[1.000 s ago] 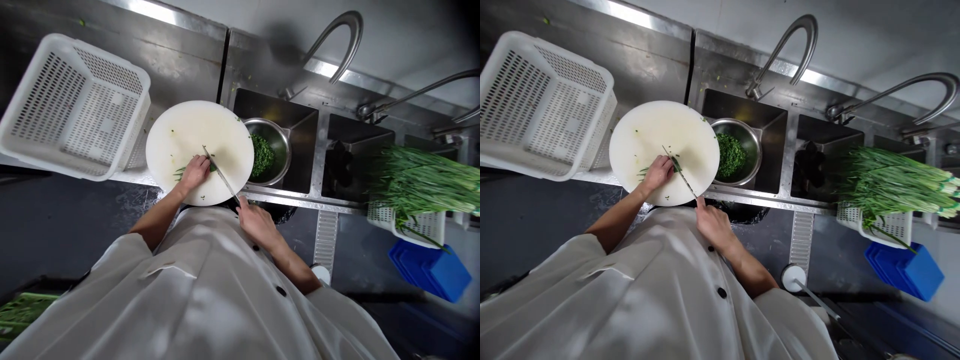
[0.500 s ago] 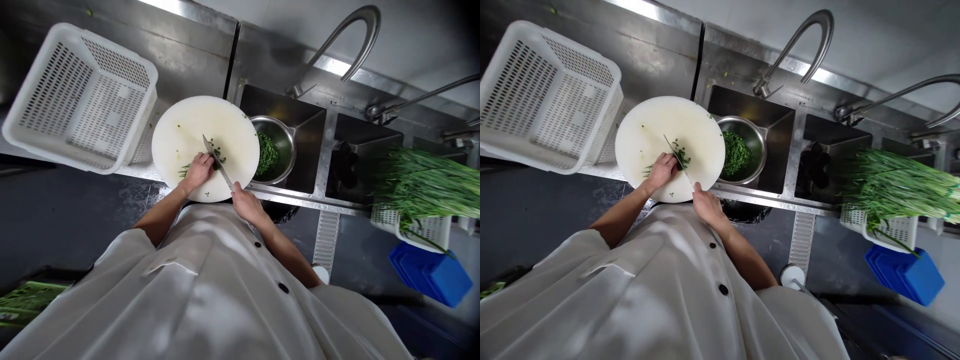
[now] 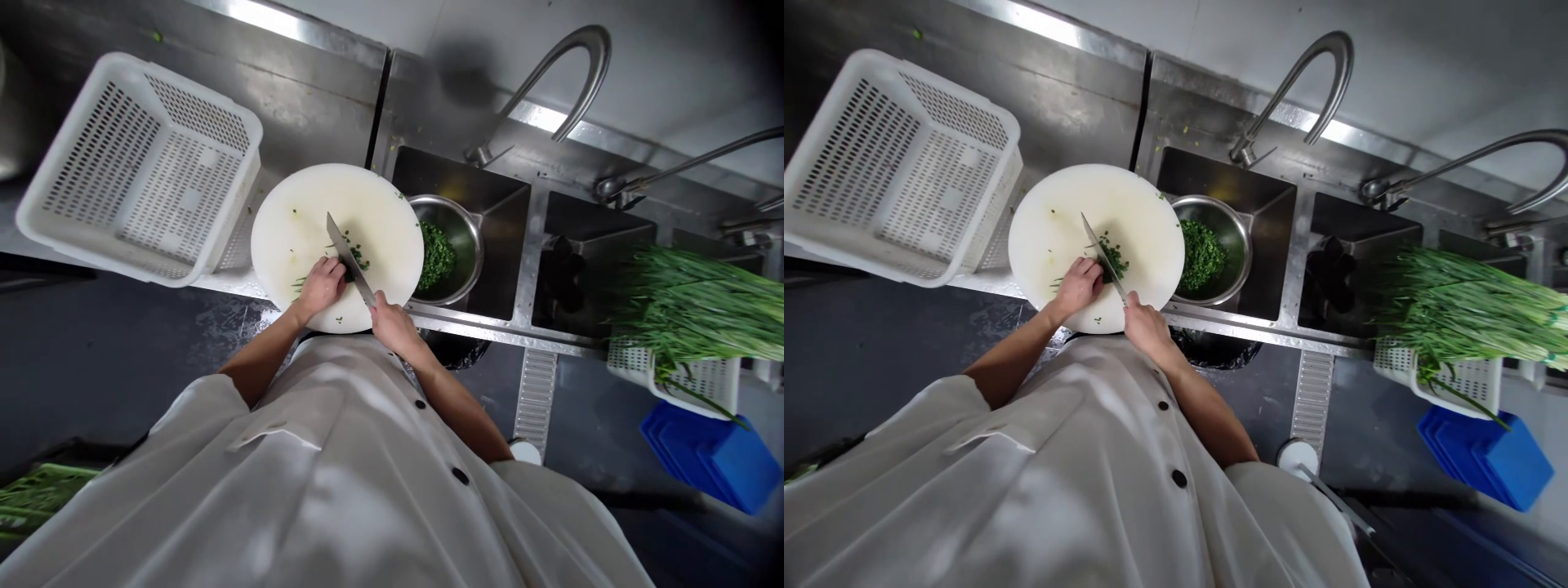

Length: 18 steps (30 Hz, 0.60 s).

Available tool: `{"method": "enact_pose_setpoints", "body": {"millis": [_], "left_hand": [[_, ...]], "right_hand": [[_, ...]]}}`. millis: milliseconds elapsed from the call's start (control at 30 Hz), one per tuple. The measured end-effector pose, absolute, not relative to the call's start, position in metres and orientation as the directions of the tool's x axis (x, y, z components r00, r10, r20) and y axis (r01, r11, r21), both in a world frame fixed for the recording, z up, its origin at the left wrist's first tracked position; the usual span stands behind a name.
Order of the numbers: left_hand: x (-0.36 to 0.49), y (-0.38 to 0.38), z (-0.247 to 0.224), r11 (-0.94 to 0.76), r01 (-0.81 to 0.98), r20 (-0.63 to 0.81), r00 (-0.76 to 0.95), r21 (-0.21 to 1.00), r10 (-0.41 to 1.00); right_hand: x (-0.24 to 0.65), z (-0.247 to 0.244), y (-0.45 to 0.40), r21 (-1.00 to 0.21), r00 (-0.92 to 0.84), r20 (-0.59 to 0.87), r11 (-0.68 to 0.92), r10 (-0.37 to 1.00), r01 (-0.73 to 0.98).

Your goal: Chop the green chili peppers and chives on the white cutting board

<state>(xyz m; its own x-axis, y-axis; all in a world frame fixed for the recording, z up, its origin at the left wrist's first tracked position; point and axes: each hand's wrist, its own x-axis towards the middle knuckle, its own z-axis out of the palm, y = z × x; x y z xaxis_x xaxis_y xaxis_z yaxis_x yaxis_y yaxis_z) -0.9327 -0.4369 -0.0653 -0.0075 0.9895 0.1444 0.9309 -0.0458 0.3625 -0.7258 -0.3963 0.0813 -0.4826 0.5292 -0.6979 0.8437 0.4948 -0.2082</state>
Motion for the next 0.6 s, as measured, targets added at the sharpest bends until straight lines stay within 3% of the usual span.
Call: {"method": "enact_pose_setpoints", "body": {"millis": [600], "left_hand": [[-0.936,-0.455,-0.071,-0.027,0.940,0.143,-0.023,0.341,0.990]], "right_hand": [[-0.721,0.093,-0.401,-0.234,-0.514,-0.735,0.545,0.442,0.805]]}}
